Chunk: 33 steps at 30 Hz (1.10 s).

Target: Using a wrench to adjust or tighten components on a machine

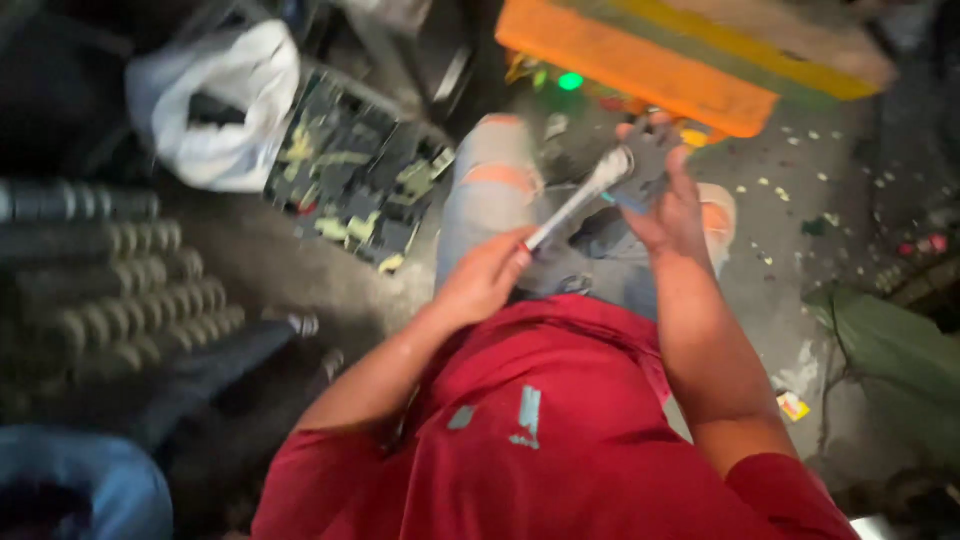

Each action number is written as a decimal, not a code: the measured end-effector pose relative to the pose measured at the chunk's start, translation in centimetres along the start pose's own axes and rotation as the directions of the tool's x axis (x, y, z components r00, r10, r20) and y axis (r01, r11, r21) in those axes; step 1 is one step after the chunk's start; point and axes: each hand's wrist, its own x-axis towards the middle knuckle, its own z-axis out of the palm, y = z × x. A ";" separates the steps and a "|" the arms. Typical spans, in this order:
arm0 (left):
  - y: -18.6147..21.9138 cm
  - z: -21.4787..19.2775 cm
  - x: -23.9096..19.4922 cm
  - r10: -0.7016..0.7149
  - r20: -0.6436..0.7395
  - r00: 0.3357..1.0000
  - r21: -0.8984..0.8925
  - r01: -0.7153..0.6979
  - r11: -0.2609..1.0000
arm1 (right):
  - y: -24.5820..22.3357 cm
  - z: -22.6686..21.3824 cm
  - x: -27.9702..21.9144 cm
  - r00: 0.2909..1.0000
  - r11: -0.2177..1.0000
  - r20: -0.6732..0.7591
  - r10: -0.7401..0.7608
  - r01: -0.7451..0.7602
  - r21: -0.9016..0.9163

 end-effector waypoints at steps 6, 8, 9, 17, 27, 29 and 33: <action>2.7 1.3 7.6 0.051 0.004 0.999 -0.043 -0.051 0.998 | -1.6 -0.2 -1.0 0.947 0.970 -0.320 0.018 0.061 0.235; 3.9 0.8 12.8 0.076 -0.069 0.995 -0.064 -0.081 0.995 | 0.1 -0.3 -1.9 0.926 0.951 -0.375 0.043 0.078 0.300; 4.1 0.6 16.0 0.104 -0.119 0.987 -0.039 -0.110 0.993 | 1.5 -0.7 -2.5 0.955 0.975 -0.281 0.098 -0.035 0.219; 4.3 1.0 35.6 0.114 -0.322 0.940 0.243 -0.034 0.969 | 5.0 -3.1 -4.6 0.975 0.980 -0.108 0.194 -0.198 -0.030; 6.2 0.5 36.7 0.070 -0.279 0.958 0.270 0.008 0.963 | 5.7 -4.0 -4.1 0.944 0.941 -0.220 0.246 -0.287 -0.180; 6.6 0.9 37.2 0.043 -0.301 0.953 0.254 0.037 0.966 | 5.8 -4.1 -4.0 0.944 0.937 -0.216 0.251 -0.293 -0.192; 6.0 1.3 36.9 0.074 -0.401 0.913 0.151 -0.014 0.989 | 5.5 -3.5 -4.6 0.947 0.942 -0.233 0.222 -0.270 -0.199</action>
